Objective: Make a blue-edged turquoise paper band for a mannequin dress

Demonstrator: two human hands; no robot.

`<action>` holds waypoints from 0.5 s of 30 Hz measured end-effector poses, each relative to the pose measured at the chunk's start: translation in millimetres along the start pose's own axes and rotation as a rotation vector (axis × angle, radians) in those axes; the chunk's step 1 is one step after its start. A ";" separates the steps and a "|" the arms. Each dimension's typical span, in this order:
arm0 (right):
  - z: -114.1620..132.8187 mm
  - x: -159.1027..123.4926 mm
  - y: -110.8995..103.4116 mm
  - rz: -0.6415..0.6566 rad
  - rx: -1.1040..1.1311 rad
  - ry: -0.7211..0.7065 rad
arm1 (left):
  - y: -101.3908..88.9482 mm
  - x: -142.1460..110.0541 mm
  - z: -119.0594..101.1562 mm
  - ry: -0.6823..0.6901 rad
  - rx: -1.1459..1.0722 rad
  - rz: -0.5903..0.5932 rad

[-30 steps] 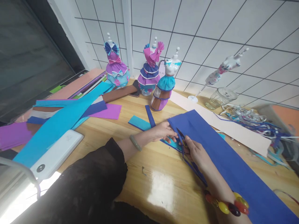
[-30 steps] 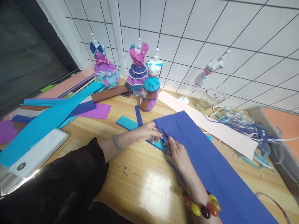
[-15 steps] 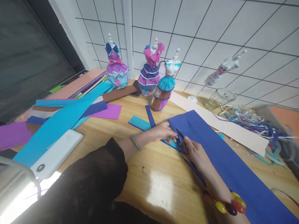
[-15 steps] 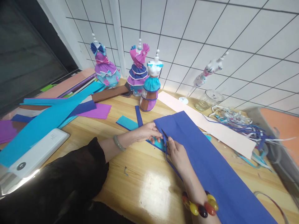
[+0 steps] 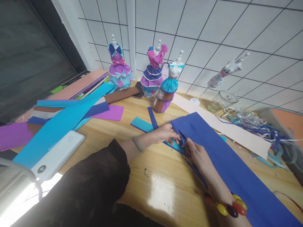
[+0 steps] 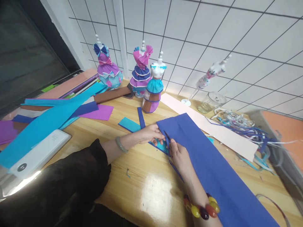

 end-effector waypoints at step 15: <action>-1.9 1.7 -1.6 -0.018 0.066 0.007 | -3.0 0.9 -2.2 -0.021 -0.057 -0.046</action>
Point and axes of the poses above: each hand's wrist, its own x-axis towards the middle knuckle, its own y-axis out of the palm, z = x × y, the point moved 6 cm from there along x, towards the middle knuckle, and after that the axes turned 10 degrees about y, right-handed, at the moved point
